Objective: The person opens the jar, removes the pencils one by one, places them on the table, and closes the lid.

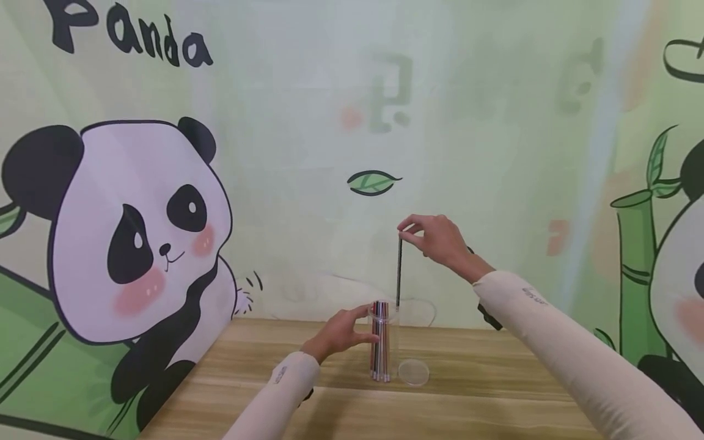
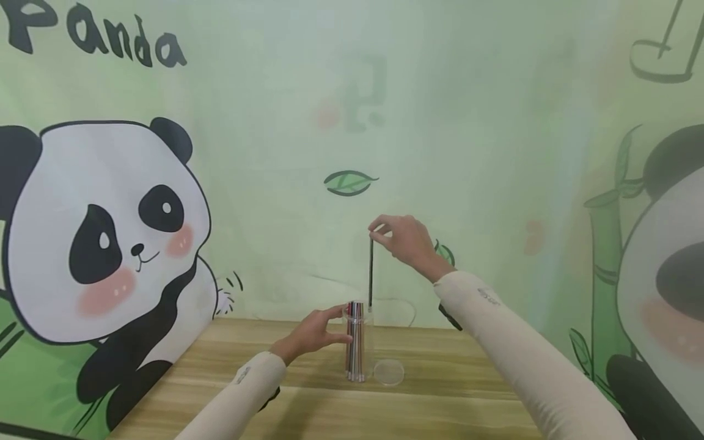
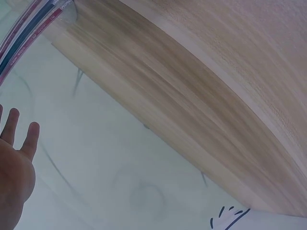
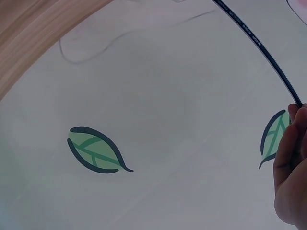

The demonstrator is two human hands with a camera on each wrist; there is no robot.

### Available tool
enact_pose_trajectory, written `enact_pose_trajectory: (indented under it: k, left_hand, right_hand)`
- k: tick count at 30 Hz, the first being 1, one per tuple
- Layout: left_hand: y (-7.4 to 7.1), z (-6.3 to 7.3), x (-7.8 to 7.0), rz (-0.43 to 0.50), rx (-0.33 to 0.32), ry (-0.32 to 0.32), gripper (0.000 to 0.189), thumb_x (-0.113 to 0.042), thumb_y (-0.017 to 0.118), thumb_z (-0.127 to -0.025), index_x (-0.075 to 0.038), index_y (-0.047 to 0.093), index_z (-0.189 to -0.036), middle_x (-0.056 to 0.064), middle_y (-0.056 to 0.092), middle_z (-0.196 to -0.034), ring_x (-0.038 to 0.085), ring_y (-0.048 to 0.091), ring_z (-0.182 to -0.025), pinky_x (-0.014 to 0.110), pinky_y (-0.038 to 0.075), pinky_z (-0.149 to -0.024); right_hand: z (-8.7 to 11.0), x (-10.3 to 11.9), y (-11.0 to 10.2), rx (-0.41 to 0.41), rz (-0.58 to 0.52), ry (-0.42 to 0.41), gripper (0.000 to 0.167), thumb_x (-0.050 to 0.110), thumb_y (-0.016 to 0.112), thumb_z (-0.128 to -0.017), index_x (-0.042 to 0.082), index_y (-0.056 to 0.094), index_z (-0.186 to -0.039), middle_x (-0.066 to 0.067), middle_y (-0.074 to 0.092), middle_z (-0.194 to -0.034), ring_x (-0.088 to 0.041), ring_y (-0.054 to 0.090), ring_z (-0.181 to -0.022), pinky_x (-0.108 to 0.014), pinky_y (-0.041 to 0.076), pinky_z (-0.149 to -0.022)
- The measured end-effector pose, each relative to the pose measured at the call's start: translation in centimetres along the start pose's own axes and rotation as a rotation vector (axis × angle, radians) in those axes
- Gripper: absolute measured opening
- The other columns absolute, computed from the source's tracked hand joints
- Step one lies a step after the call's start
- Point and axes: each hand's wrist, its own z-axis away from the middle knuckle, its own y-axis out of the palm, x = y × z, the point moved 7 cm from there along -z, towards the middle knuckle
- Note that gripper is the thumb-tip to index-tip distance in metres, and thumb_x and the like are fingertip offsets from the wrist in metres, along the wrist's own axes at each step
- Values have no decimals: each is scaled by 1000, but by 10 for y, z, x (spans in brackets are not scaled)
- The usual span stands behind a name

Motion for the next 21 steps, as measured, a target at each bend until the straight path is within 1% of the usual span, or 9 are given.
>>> enact_pose_trajectory:
  k: [5, 10, 17, 21]
  left_hand:
    - [-1, 2, -1, -5, -8, 12, 81, -44, 81, -89, -16, 47, -157, 9, 59, -149, 30, 56, -137, 52, 45, -112]
    - [-1, 1, -1, -6, -7, 24, 80, -44, 81, -89, -15, 48, -156, 10, 60, -148, 31, 58, -136, 51, 46, -111]
    - [-1, 0, 2, -1, -15, 41, 80, -46, 81, -89, -15, 48, -156, 9, 61, -147, 31, 59, -134, 51, 47, -110]
    - [-2, 0, 1, -15, -19, 47, 81, -48, 81, -89, -16, 48, -156, 8, 61, -146, 30, 59, -133, 51, 47, -110]
  right_hand:
    - [4, -3, -3, -13, -21, 13, 23, 24, 72, -100, 12, 76, -119, -13, 78, -109, -11, 64, -52, -28, 52, -55]
    - [12, -12, -3, -20, -38, 22, 22, 23, 73, -100, 11, 77, -118, -15, 78, -107, -16, 65, -51, -29, 50, -53]
    - [27, -30, 11, 0, -38, 32, 21, 22, 73, -99, 10, 77, -116, -15, 79, -104, -12, 60, -47, -28, 46, -50]
    - [40, -40, 24, 21, -48, 52, 20, 22, 73, -99, 10, 77, -115, -15, 79, -104, -13, 60, -46, -28, 45, -48]
